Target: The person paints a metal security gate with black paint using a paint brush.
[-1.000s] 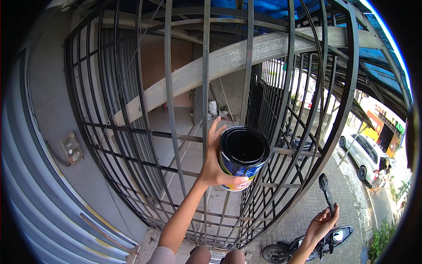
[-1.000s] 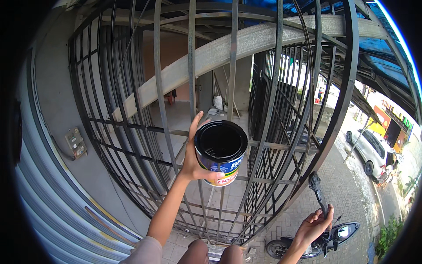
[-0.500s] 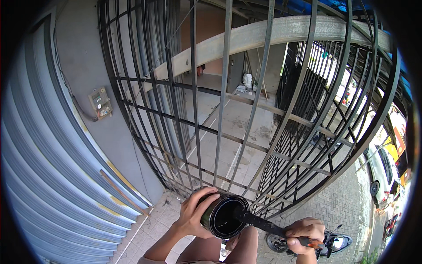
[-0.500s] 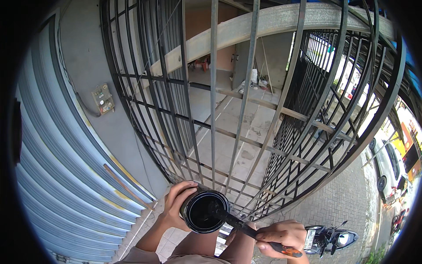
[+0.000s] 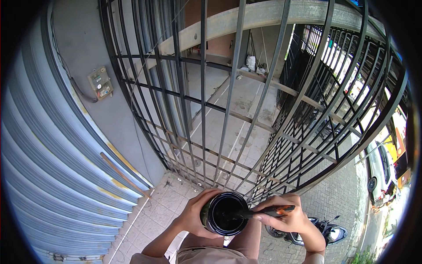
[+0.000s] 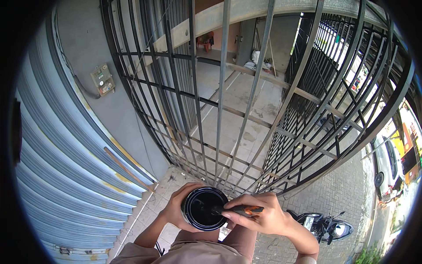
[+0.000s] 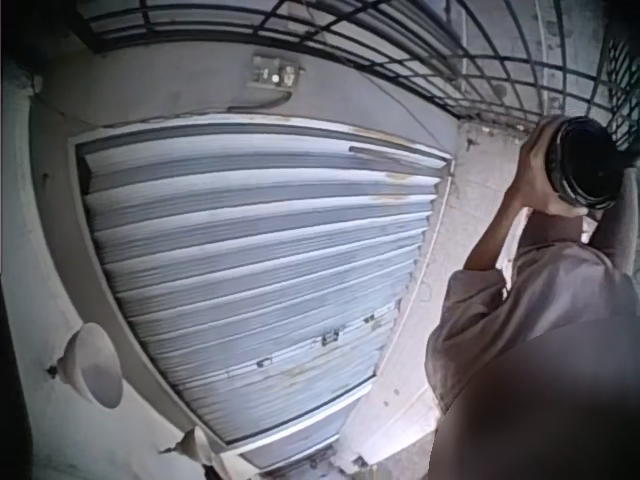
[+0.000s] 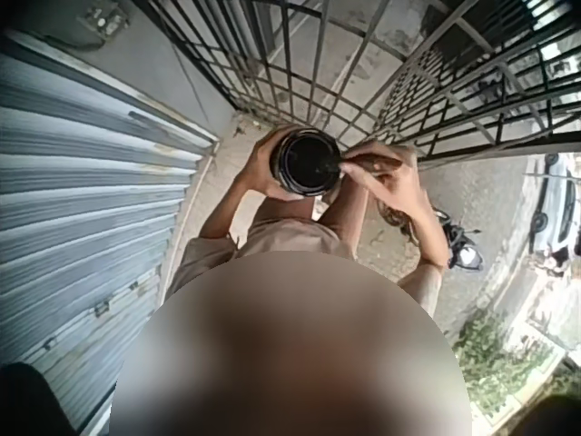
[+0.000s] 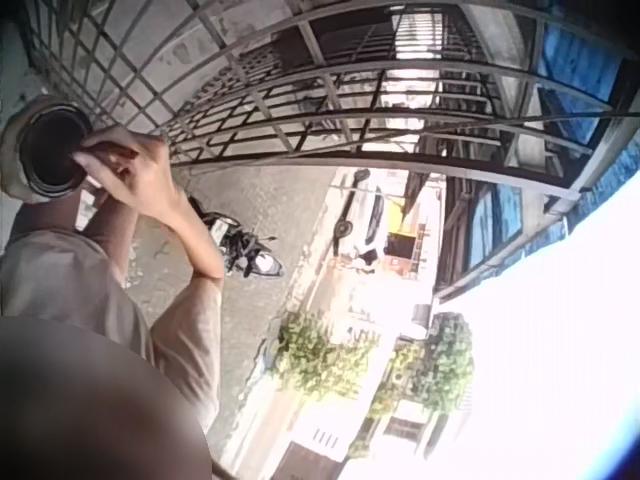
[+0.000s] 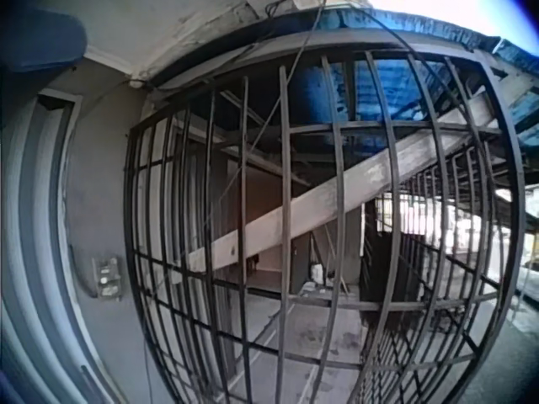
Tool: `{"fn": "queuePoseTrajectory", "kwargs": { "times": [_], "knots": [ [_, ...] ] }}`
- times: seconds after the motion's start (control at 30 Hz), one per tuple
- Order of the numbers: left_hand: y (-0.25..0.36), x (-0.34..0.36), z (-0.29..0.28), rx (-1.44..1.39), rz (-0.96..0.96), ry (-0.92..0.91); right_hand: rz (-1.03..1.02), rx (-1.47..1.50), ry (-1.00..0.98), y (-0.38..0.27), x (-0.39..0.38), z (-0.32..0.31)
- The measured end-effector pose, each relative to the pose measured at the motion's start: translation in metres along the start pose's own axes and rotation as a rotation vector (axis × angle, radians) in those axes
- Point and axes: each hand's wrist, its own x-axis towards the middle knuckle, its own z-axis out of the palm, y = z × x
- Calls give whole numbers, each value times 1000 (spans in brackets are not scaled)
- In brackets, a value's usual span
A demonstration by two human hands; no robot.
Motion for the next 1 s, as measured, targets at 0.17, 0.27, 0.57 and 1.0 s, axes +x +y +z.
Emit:
{"fn": "queuePoseTrajectory", "kwargs": {
  "times": [0.17,0.27,0.57,1.0],
  "knots": [
    [-3,-5,12,-101,-36,-49,14,-66,-147,21,5,17],
    [-3,-6,14,-103,-48,-56,5,-59,-191,25,3,25],
    [-3,-8,22,-29,-155,14,645,637,240,46,-14,47],
    [2,18,33,173,-14,176,508,674,563,47,-39,35]
  ]
}}
